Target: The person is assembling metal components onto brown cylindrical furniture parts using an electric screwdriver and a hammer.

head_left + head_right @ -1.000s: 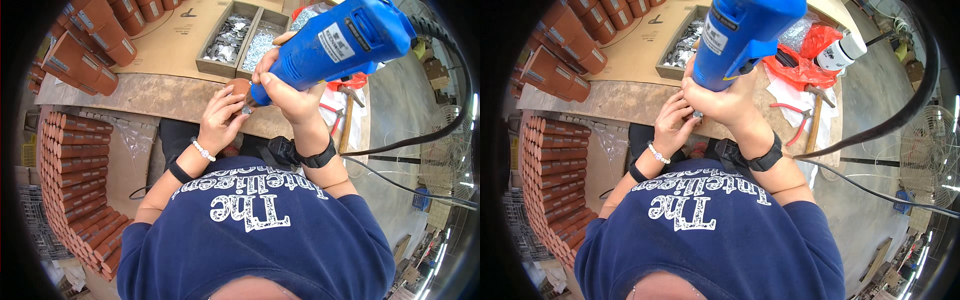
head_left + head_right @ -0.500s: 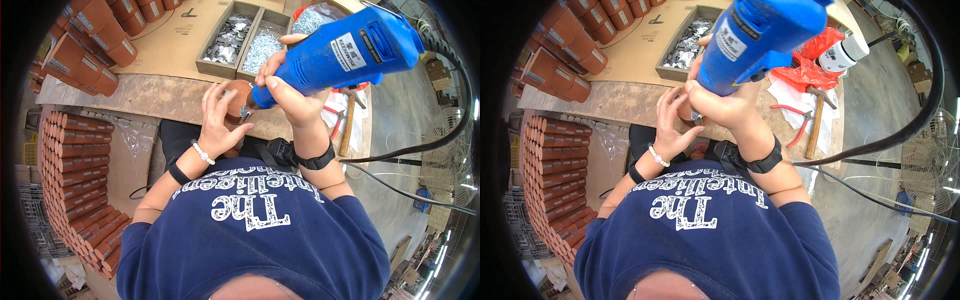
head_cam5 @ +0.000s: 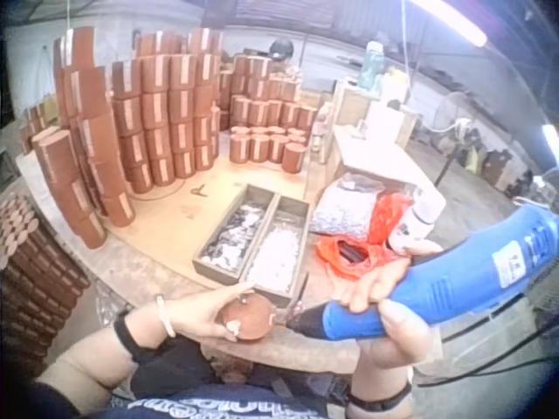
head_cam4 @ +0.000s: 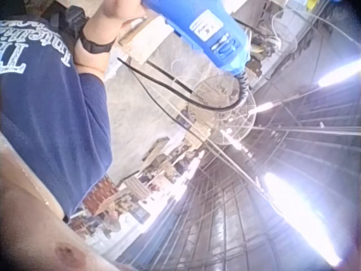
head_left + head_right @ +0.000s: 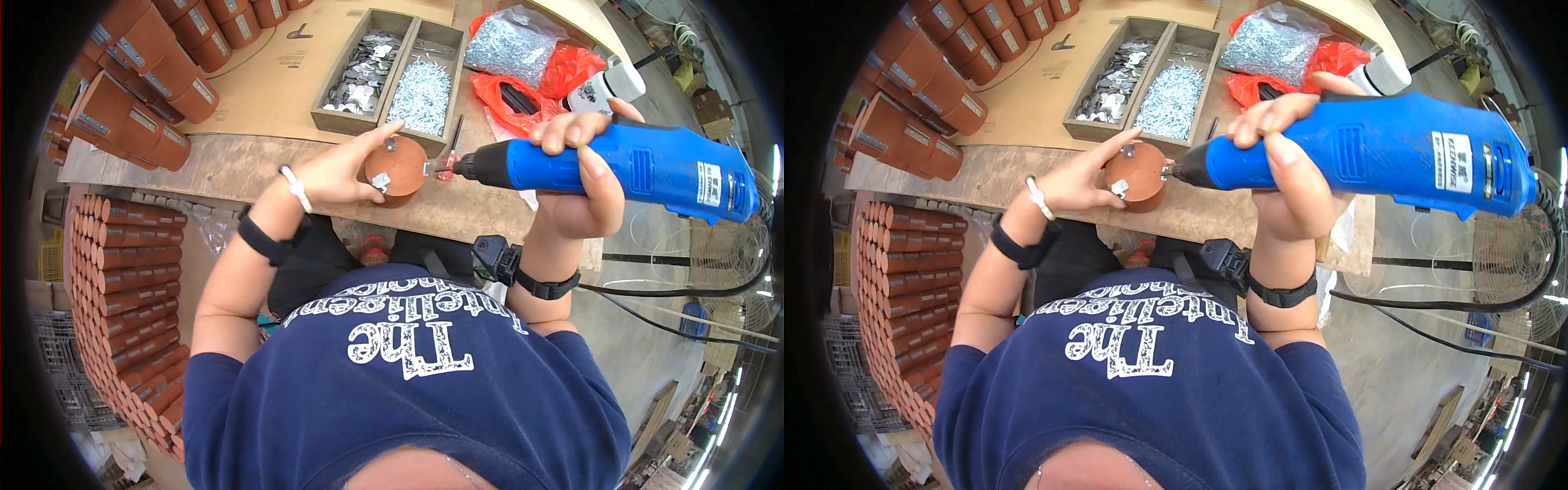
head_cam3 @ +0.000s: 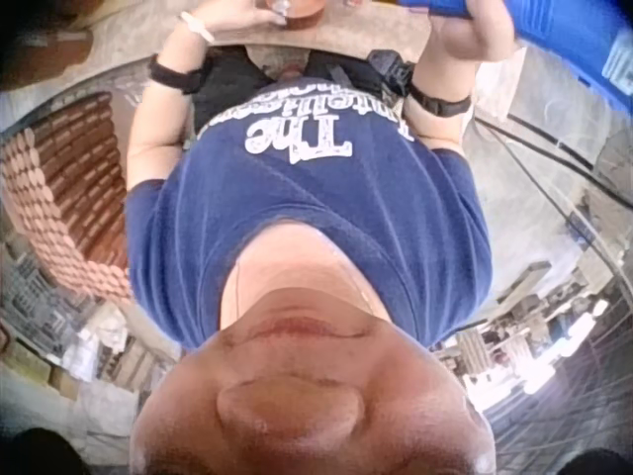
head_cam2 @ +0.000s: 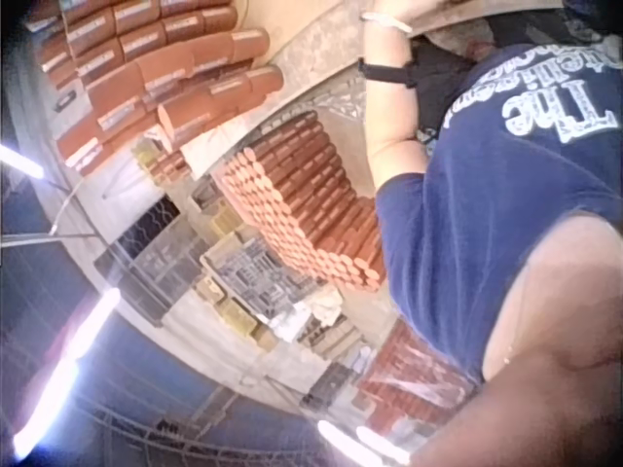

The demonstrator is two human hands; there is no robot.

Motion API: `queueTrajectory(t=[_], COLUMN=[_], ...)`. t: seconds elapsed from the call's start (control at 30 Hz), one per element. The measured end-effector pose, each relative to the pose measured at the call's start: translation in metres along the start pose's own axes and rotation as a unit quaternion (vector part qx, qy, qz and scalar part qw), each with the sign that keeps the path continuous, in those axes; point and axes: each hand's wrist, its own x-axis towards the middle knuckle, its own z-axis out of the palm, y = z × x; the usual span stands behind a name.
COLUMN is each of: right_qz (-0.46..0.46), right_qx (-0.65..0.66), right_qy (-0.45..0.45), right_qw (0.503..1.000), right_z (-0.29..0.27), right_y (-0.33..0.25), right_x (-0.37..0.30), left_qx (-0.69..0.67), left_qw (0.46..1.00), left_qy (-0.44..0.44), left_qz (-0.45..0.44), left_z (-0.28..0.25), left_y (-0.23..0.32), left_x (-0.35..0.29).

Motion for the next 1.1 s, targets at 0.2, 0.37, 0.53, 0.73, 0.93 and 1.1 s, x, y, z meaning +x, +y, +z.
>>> queueTrajectory(t=[0.2, 0.37, 0.53, 0.73, 0.93, 1.1], right_qz=[-0.008, 0.006, 0.000, 0.008, 0.013, 0.002], right_qx=[-0.014, -0.006, -0.029, -0.008, -0.007, -0.006], right_qy=[0.051, 0.054, 0.061, 0.080, 0.076, 0.075], right_qw=[0.999, 0.998, 0.998, 0.997, 0.997, 0.997], right_z=[-0.009, -0.007, -0.012, -0.014, -0.012, -0.010], right_y=[-0.014, -0.013, -0.018, -0.018, -0.016, -0.013], right_x=[-0.006, -0.010, -0.014, -0.015, -0.014, -0.012], left_qx=[0.035, 0.303, 0.398, 0.355, 0.291, 0.261], left_qw=[0.999, 0.953, 0.916, 0.934, 0.956, 0.962], left_qy=[-0.026, -0.010, -0.023, -0.015, 0.035, 0.083], left_qz=[0.002, -0.010, -0.047, -0.038, -0.021, -0.012], left_z=[-0.048, -0.017, -0.003, -0.011, -0.021, -0.025], left_y=[0.006, -0.031, -0.018, -0.021, -0.016, -0.010], left_x=[0.060, 0.121, 0.126, 0.123, 0.114, 0.103])
